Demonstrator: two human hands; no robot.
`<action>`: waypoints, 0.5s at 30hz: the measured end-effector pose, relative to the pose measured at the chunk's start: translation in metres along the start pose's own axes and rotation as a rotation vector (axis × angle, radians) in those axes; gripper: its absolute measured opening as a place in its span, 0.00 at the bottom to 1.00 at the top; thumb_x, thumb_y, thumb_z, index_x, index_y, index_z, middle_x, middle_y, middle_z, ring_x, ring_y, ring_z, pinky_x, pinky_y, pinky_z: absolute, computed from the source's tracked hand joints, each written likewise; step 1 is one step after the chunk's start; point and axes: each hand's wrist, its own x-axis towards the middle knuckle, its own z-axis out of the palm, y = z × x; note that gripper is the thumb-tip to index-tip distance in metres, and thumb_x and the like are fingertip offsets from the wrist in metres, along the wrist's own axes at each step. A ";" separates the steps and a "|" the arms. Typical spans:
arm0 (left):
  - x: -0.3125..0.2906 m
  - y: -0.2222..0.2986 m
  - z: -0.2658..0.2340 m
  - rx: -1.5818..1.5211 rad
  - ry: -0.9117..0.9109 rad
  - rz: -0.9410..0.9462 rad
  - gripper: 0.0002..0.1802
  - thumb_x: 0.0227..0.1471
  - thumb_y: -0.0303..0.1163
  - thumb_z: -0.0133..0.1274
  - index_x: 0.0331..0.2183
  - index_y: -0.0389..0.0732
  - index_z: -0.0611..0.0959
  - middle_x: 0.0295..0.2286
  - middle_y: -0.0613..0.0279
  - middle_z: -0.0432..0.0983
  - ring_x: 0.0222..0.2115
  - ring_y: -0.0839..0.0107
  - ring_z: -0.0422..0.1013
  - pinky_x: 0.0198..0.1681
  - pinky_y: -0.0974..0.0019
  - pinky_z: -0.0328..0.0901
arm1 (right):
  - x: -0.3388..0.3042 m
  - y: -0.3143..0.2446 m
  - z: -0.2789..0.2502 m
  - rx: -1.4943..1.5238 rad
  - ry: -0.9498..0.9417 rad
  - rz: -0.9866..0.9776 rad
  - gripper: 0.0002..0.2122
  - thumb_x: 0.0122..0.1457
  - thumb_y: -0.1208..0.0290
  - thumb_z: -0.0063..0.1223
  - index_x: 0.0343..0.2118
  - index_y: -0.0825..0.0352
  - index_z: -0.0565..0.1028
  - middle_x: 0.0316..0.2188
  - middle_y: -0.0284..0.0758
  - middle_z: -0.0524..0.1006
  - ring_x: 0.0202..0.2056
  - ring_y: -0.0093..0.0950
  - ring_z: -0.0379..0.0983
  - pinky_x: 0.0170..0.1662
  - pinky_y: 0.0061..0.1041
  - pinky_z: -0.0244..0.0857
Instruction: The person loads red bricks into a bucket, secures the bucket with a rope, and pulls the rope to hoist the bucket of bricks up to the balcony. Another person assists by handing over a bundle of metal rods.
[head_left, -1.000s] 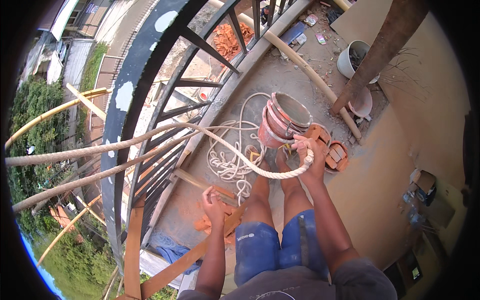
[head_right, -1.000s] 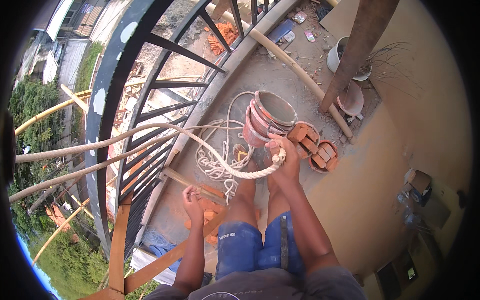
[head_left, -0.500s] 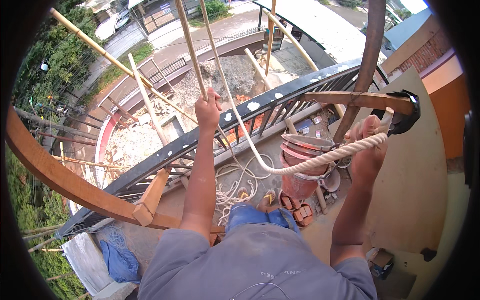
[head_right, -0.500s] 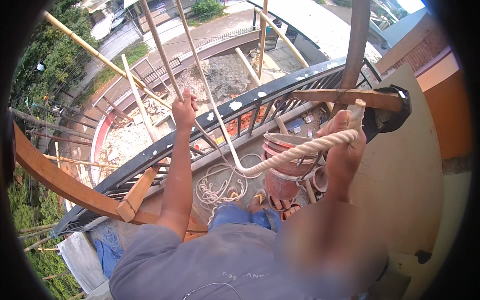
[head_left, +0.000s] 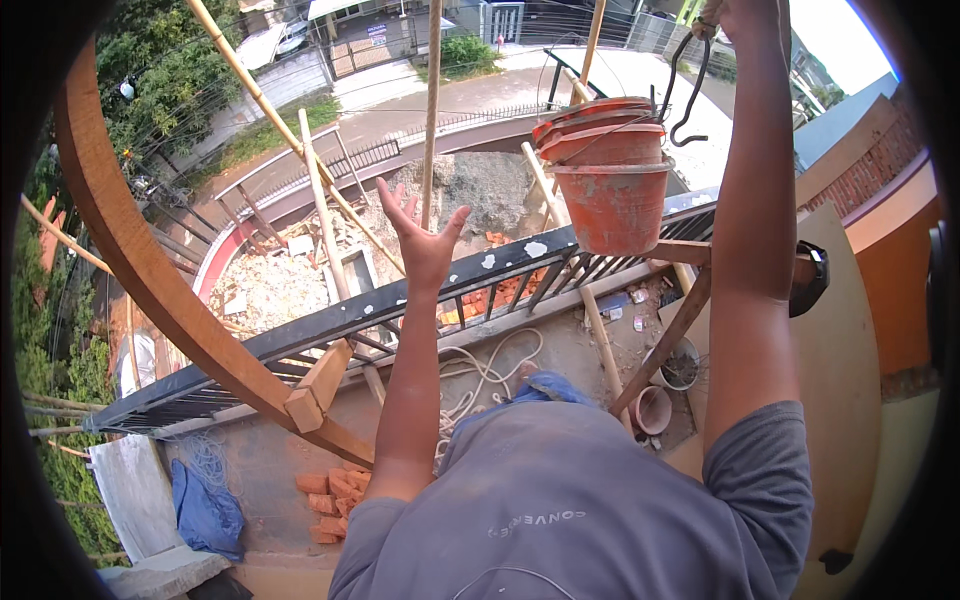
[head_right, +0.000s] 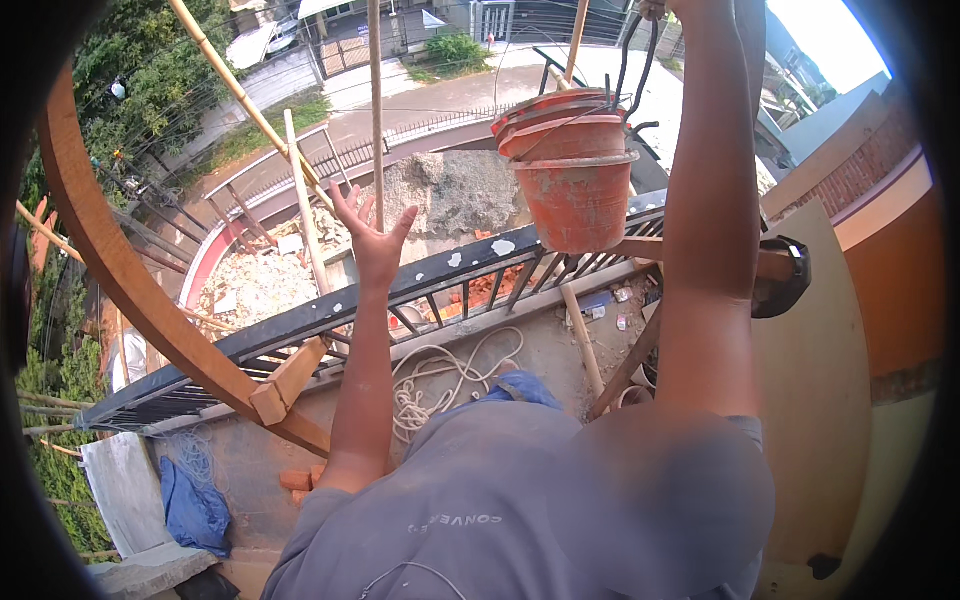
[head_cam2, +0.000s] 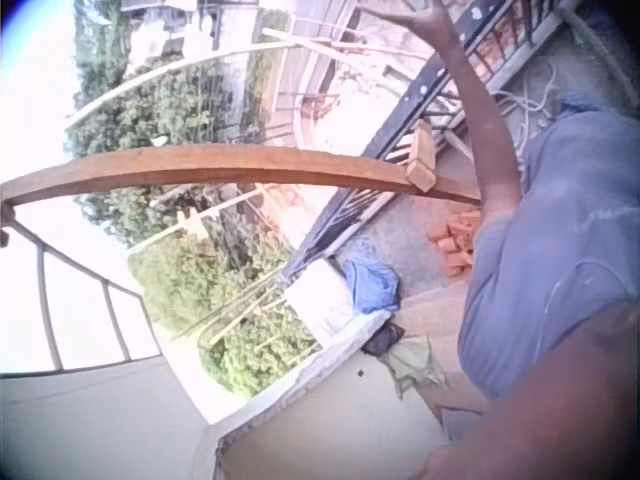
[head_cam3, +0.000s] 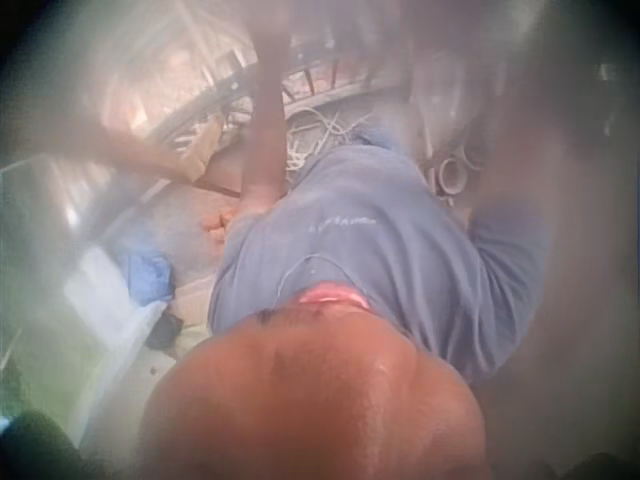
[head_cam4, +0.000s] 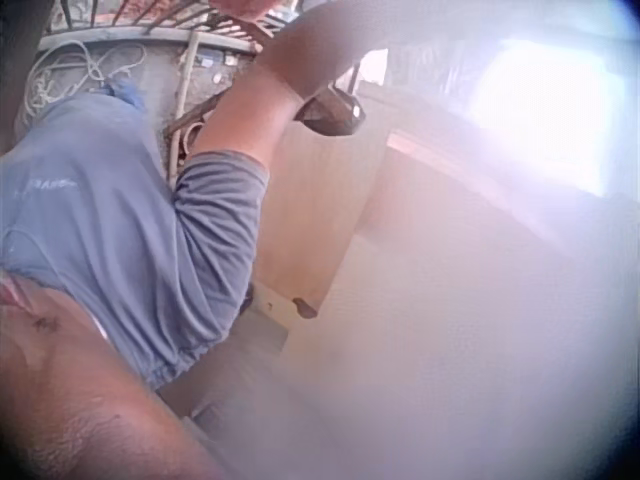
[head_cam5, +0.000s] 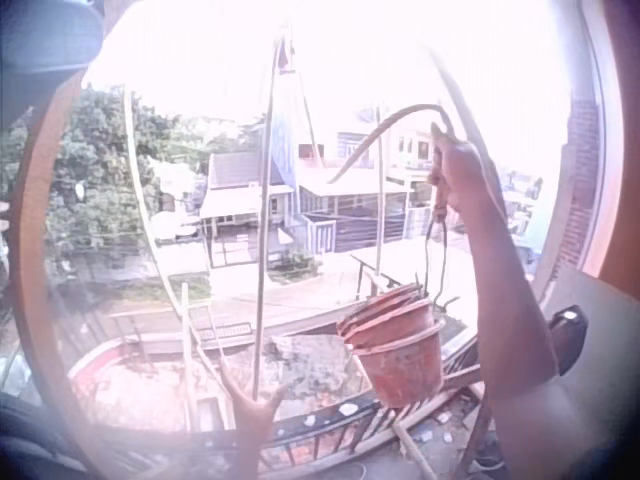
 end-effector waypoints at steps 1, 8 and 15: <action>0.017 0.007 0.006 -0.019 -0.072 -0.132 0.51 0.50 0.40 0.67 0.64 0.42 0.53 0.50 0.43 0.67 0.45 0.52 0.71 0.49 0.53 0.66 | 0.009 0.012 0.008 -0.016 0.014 0.001 0.14 0.63 0.55 0.56 0.28 0.60 0.72 0.16 0.24 0.61 0.15 0.19 0.58 0.20 0.23 0.57; -0.012 -0.116 -0.019 0.382 0.001 -0.482 0.24 0.55 0.44 0.53 0.20 0.32 0.74 0.14 0.55 0.67 0.17 0.67 0.62 0.26 0.57 0.61 | 0.041 0.195 0.062 0.202 -0.139 0.194 0.18 0.64 0.58 0.55 0.20 0.61 0.69 0.12 0.24 0.62 0.15 0.16 0.59 0.25 0.23 0.65; -0.098 -0.159 -0.049 0.322 0.412 -0.627 0.29 0.62 0.42 0.50 0.14 0.37 0.67 0.12 0.68 0.59 0.14 0.76 0.57 0.19 0.63 0.52 | -0.020 0.403 0.103 0.119 -0.336 0.376 0.19 0.65 0.56 0.55 0.21 0.64 0.71 0.13 0.24 0.64 0.14 0.16 0.62 0.21 0.23 0.65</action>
